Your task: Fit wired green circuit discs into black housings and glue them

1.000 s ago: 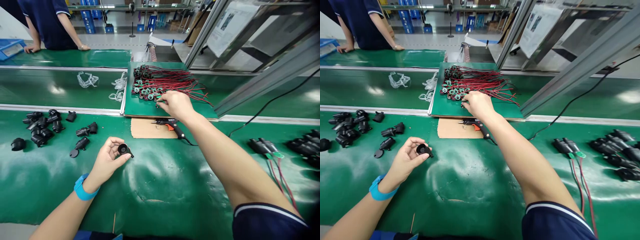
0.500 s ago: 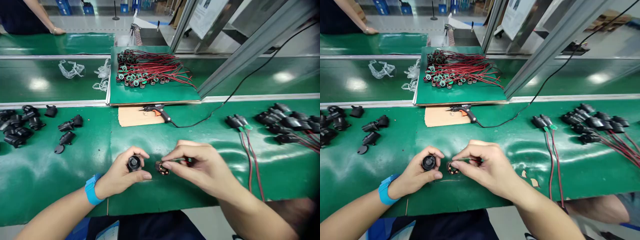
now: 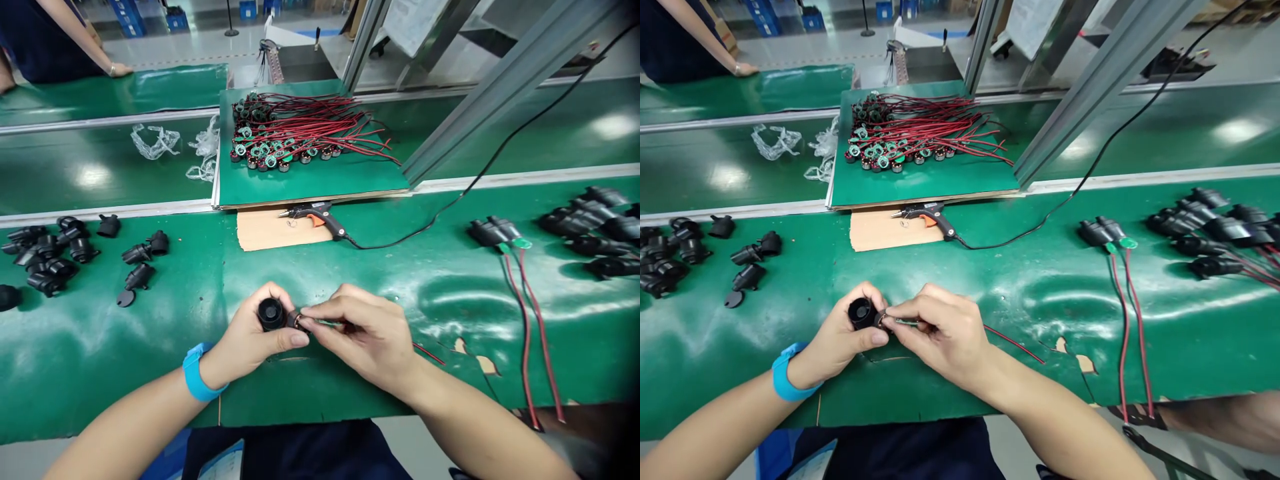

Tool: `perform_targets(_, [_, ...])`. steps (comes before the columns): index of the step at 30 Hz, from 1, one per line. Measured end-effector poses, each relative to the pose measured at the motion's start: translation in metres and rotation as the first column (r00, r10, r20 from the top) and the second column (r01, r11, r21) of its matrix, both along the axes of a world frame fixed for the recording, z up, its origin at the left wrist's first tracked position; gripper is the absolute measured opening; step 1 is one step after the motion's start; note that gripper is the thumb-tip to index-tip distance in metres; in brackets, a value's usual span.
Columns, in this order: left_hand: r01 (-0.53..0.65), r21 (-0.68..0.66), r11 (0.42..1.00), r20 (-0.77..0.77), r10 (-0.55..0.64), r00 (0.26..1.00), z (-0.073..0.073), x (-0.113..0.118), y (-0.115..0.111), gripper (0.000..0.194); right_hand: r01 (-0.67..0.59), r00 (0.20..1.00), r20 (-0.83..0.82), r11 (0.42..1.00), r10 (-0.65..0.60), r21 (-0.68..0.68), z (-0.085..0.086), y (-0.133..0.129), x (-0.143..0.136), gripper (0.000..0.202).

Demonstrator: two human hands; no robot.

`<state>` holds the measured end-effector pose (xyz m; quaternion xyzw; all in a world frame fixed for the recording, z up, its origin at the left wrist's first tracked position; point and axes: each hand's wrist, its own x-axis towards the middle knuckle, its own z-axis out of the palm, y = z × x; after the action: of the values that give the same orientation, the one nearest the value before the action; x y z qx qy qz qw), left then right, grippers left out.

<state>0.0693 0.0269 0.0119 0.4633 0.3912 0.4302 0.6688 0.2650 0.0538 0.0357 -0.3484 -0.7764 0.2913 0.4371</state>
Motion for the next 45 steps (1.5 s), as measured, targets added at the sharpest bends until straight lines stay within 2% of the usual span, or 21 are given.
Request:
perform_targets(4, [0.001, 0.024, 1.000, -0.067, 0.001, 0.998, -0.003, -0.002, -0.001, 0.028, -0.045, 0.994, 0.104, 0.991, 0.032, 0.124, -0.008, 0.001, 0.001, 0.010])
perform_targets(6, [0.018, 0.057, 0.998, -0.112, -0.011, 0.994, -0.005, -0.005, -0.002, 0.031, -0.039, 0.992, 0.122, 0.992, 0.024, 0.123, -0.007, 0.003, 0.003, 0.010])
perform_targets(8, [0.046, 0.098, 0.994, -0.185, -0.027, 0.982, -0.006, -0.009, -0.004, 0.032, 0.002, 0.996, 0.088, 0.999, -0.006, 0.052, -0.002, 0.006, 0.005, 0.009])
perform_targets(11, [0.104, 0.169, 0.980, -0.289, -0.052, 0.956, -0.007, -0.014, -0.004, 0.021, 0.053, 0.999, 0.016, 0.993, -0.051, -0.110, 0.007, 0.010, 0.009, 0.007])
perform_targets(14, [0.188, 0.191, 0.963, -0.310, -0.123, 0.943, -0.008, -0.017, -0.002, 0.024, 0.018, 0.999, -0.034, 0.967, -0.027, -0.254, 0.012, 0.013, 0.011, 0.003])
perform_targets(16, [0.224, 0.155, 0.962, -0.285, -0.173, 0.943, -0.008, -0.018, 0.000, 0.030, -0.034, 0.998, -0.059, 0.945, 0.016, -0.326, 0.013, 0.014, 0.012, 0.003])
perform_targets(19, [0.238, 0.031, 0.971, -0.133, -0.232, 0.964, -0.009, -0.018, 0.000, 0.037, -0.125, 0.992, -0.077, 0.903, 0.102, -0.412, 0.012, 0.016, 0.014, 0.005])
perform_targets(22, [0.308, -0.043, 0.951, -0.017, -0.309, 0.951, -0.009, -0.017, -0.001, 0.028, -0.229, 0.971, -0.055, 0.848, 0.232, -0.478, 0.010, 0.017, 0.013, 0.008])
perform_targets(25, [0.342, 0.017, 0.939, -0.033, -0.342, 0.939, -0.010, -0.016, -0.001, 0.031, -0.267, 0.956, -0.020, 0.842, 0.292, -0.469, 0.007, 0.017, 0.010, 0.010])
perform_targets(29, [0.313, 0.127, 0.941, -0.201, -0.285, 0.937, -0.014, -0.014, 0.000, 0.043, -0.325, 0.936, -0.014, 0.848, 0.352, -0.418, 0.006, 0.017, 0.010, 0.015])
perform_targets(33, [0.322, 0.108, 0.941, -0.286, -0.281, 0.916, -0.016, -0.015, 0.000, 0.034, -0.323, 0.931, 0.020, 0.849, 0.364, -0.419, 0.007, 0.020, 0.014, 0.028])
perform_targets(38, [0.352, 0.129, 0.927, -0.349, -0.290, 0.891, -0.012, -0.018, 0.002, 0.031, -0.362, 0.922, -0.001, 0.859, 0.387, -0.362, 0.003, 0.019, 0.013, 0.023])
perform_targets(43, [0.270, 0.114, 0.956, -0.292, -0.227, 0.929, -0.016, -0.021, 0.001, 0.038, -0.278, 0.936, 0.115, 0.900, 0.332, -0.337, 0.006, 0.020, 0.019, 0.021])
perform_targets(45, [0.253, 0.147, 0.956, -0.335, -0.192, 0.922, -0.018, -0.022, 0.002, 0.041, -0.245, 0.930, 0.177, 0.902, 0.323, -0.356, 0.009, 0.021, 0.022, 0.022])
